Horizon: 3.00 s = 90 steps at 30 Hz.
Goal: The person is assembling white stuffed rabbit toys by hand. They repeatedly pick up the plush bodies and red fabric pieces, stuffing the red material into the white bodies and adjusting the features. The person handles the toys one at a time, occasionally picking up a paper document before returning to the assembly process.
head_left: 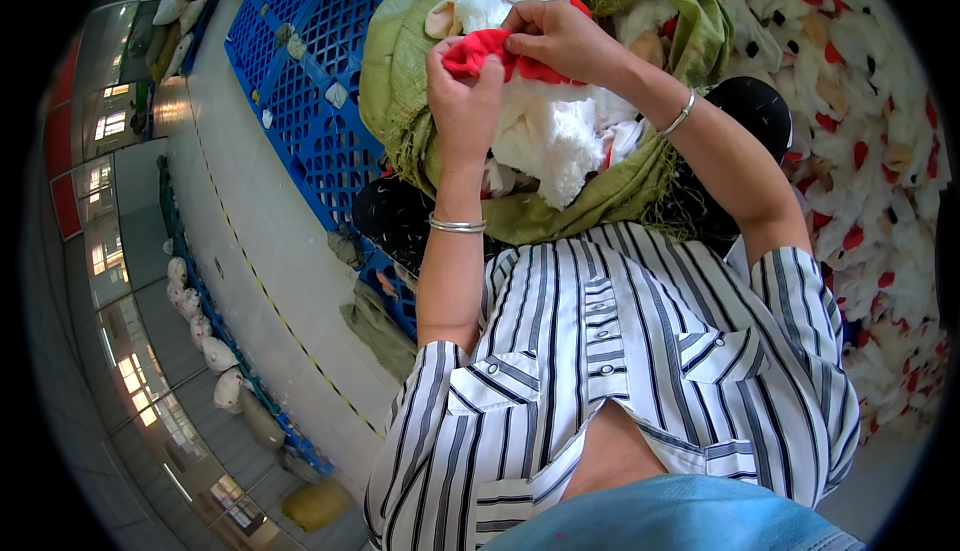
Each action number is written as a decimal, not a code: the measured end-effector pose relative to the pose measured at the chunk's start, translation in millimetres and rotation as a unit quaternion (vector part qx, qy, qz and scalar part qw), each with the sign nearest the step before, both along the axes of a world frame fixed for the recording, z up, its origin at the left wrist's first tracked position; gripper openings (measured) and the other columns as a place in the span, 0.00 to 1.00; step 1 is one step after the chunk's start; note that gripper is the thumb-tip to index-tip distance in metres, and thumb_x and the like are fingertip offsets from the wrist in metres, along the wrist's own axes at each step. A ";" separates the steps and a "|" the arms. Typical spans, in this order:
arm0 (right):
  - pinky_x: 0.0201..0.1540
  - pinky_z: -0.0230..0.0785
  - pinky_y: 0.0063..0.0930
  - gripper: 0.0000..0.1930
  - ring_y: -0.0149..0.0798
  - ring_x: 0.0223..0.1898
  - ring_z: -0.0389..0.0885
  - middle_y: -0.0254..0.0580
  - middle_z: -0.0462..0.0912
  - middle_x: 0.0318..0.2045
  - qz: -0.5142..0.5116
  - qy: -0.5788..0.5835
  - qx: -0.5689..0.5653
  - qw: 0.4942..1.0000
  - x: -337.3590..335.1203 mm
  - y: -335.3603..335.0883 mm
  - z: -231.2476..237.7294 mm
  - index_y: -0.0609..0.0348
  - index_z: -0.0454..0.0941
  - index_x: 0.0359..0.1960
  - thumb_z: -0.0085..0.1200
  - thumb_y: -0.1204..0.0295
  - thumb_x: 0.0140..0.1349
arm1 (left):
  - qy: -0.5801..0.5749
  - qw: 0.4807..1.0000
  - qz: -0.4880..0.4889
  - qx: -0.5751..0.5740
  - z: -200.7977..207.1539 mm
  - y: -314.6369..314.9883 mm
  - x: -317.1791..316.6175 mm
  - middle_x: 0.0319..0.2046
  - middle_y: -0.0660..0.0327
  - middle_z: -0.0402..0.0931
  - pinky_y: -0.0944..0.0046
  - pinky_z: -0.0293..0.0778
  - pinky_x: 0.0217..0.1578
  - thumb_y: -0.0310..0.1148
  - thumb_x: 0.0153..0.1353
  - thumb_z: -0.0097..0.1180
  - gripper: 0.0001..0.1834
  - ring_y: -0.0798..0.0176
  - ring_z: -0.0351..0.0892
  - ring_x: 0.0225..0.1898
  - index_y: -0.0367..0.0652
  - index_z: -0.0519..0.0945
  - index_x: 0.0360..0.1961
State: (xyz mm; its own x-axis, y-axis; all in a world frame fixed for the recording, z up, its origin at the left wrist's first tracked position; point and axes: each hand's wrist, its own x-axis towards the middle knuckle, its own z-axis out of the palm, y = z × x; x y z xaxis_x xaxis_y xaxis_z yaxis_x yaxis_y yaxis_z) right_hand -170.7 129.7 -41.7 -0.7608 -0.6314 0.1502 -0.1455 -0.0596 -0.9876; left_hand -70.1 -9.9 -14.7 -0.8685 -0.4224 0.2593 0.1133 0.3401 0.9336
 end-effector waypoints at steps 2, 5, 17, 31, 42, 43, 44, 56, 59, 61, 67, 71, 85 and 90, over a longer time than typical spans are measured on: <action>0.30 0.70 0.19 0.09 0.22 0.28 0.76 0.33 0.83 0.27 -0.002 -0.029 -0.013 0.999 7.0 -0.3 9.2 0.66 0.79 0.40 0.56 0.71 0.67 | 0.005 1.000 0.005 0.000 -11.4 -14.5 -4.8 0.37 0.61 0.78 0.68 0.76 0.42 0.27 0.59 0.60 0.13 0.71 0.76 0.37 0.34 0.75 0.44; 0.29 0.67 0.16 0.08 0.19 0.27 0.74 0.32 0.82 0.28 0.027 -0.125 -0.054 0.990 14.8 1.6 14.0 0.63 0.78 0.40 0.54 0.70 0.69 | 0.007 0.999 -0.025 0.019 -19.3 -22.5 -8.5 0.34 0.65 0.79 0.71 0.75 0.39 0.24 0.62 0.57 0.08 0.74 0.75 0.35 0.35 0.77 0.42; 0.30 0.67 0.13 0.11 0.17 0.29 0.73 0.29 0.77 0.34 0.105 -0.019 -0.140 0.984 13.7 8.5 28.4 0.58 0.72 0.47 0.57 0.69 0.68 | 0.015 0.934 -0.114 0.339 6.8 -33.9 2.9 0.45 0.60 0.83 0.66 0.75 0.52 0.30 0.67 0.55 0.12 0.66 0.81 0.47 0.37 0.83 0.47; 0.41 0.71 0.17 0.11 0.19 0.37 0.75 0.26 0.81 0.35 0.008 0.123 -0.055 0.991 -11.1 24.6 33.0 0.61 0.78 0.47 0.52 0.66 0.73 | 0.000 0.966 -0.173 0.193 23.9 -38.4 9.6 0.41 0.66 0.81 0.73 0.73 0.45 0.30 0.67 0.59 0.10 0.75 0.77 0.40 0.36 0.81 0.46; 0.39 0.70 0.15 0.12 0.18 0.36 0.74 0.26 0.80 0.35 0.001 0.067 -0.063 0.996 -8.4 22.4 32.6 0.62 0.78 0.47 0.52 0.66 0.73 | -0.027 0.980 -0.160 0.114 30.2 -28.7 10.9 0.31 0.67 0.80 0.77 0.68 0.33 0.30 0.69 0.57 0.06 0.78 0.72 0.29 0.38 0.80 0.41; 0.39 0.70 0.15 0.12 0.18 0.36 0.74 0.26 0.80 0.35 -0.001 0.061 -0.074 0.995 -10.1 21.1 28.1 0.62 0.78 0.47 0.52 0.65 0.73 | -0.014 0.979 -0.148 0.141 28.9 -28.3 10.0 0.29 0.67 0.79 0.78 0.65 0.27 0.28 0.68 0.57 0.05 0.78 0.69 0.25 0.38 0.79 0.40; 0.40 0.70 0.15 0.12 0.18 0.36 0.74 0.27 0.80 0.35 -0.003 0.055 -0.084 0.995 -11.5 20.4 24.9 0.62 0.78 0.47 0.52 0.65 0.73 | -0.010 0.978 -0.142 0.155 30.7 -28.9 9.9 0.28 0.67 0.78 0.77 0.65 0.26 0.28 0.69 0.57 0.04 0.78 0.68 0.23 0.38 0.79 0.40; 0.24 0.62 0.19 0.24 0.20 0.24 0.70 0.27 0.75 0.22 0.073 0.027 0.058 0.995 27.4 8.5 36.3 0.62 0.81 0.32 0.56 0.49 0.67 | 0.005 0.983 -0.068 0.170 29.9 -14.5 11.5 0.29 0.61 0.81 0.75 0.75 0.24 0.29 0.69 0.57 0.05 0.71 0.80 0.25 0.38 0.77 0.39; 0.25 0.62 0.16 0.18 0.19 0.25 0.69 0.26 0.77 0.27 0.049 -0.041 0.037 0.997 19.1 7.5 30.1 0.60 0.79 0.35 0.54 0.55 0.70 | 0.010 0.992 -0.074 0.106 27.7 -10.1 12.5 0.33 0.58 0.83 0.70 0.82 0.32 0.28 0.69 0.56 0.06 0.67 0.84 0.30 0.36 0.77 0.40; 0.26 0.63 0.16 0.16 0.18 0.25 0.69 0.26 0.77 0.27 0.055 -0.045 0.014 0.997 17.7 8.8 31.6 0.59 0.78 0.35 0.54 0.58 0.71 | 0.014 0.990 -0.087 0.112 24.6 -10.3 12.2 0.34 0.58 0.82 0.69 0.82 0.33 0.28 0.68 0.57 0.06 0.67 0.84 0.30 0.35 0.77 0.40; 0.31 0.68 0.17 0.11 0.18 0.29 0.72 0.27 0.79 0.28 0.115 -0.026 -0.035 0.992 17.0 11.9 30.5 0.61 0.80 0.39 0.55 0.64 0.70 | 0.013 0.993 -0.055 0.102 15.4 -21.1 2.6 0.35 0.58 0.82 0.69 0.82 0.35 0.28 0.69 0.56 0.07 0.68 0.83 0.30 0.34 0.77 0.41; 0.36 0.69 0.18 0.11 0.19 0.33 0.74 0.28 0.80 0.30 0.125 -0.019 -0.074 0.989 18.4 10.7 33.3 0.61 0.80 0.41 0.54 0.65 0.70 | 0.005 0.992 -0.093 0.085 14.8 -18.6 2.6 0.37 0.59 0.82 0.68 0.82 0.36 0.27 0.69 0.56 0.08 0.68 0.83 0.32 0.33 0.77 0.45; 0.19 0.59 0.16 0.11 0.20 0.18 0.68 0.26 0.73 0.20 -0.240 -0.024 -0.170 0.955 -65.2 96.0 77.2 0.58 0.79 0.33 0.52 0.65 0.70 | 0.193 0.968 0.124 0.098 85.1 -166.7 57.7 0.25 0.62 0.76 0.74 0.63 0.20 0.30 0.67 0.57 0.06 0.75 0.63 0.18 0.39 0.74 0.37; 0.21 0.61 0.17 0.12 0.20 0.18 0.67 0.26 0.72 0.19 -0.189 0.037 -0.193 0.962 -55.1 100.6 98.7 0.59 0.79 0.33 0.52 0.64 0.70 | 0.253 0.965 0.056 0.050 135.6 -157.5 103.8 0.32 0.57 0.81 0.72 0.68 0.23 0.29 0.66 0.55 0.06 0.72 0.71 0.22 0.38 0.79 0.39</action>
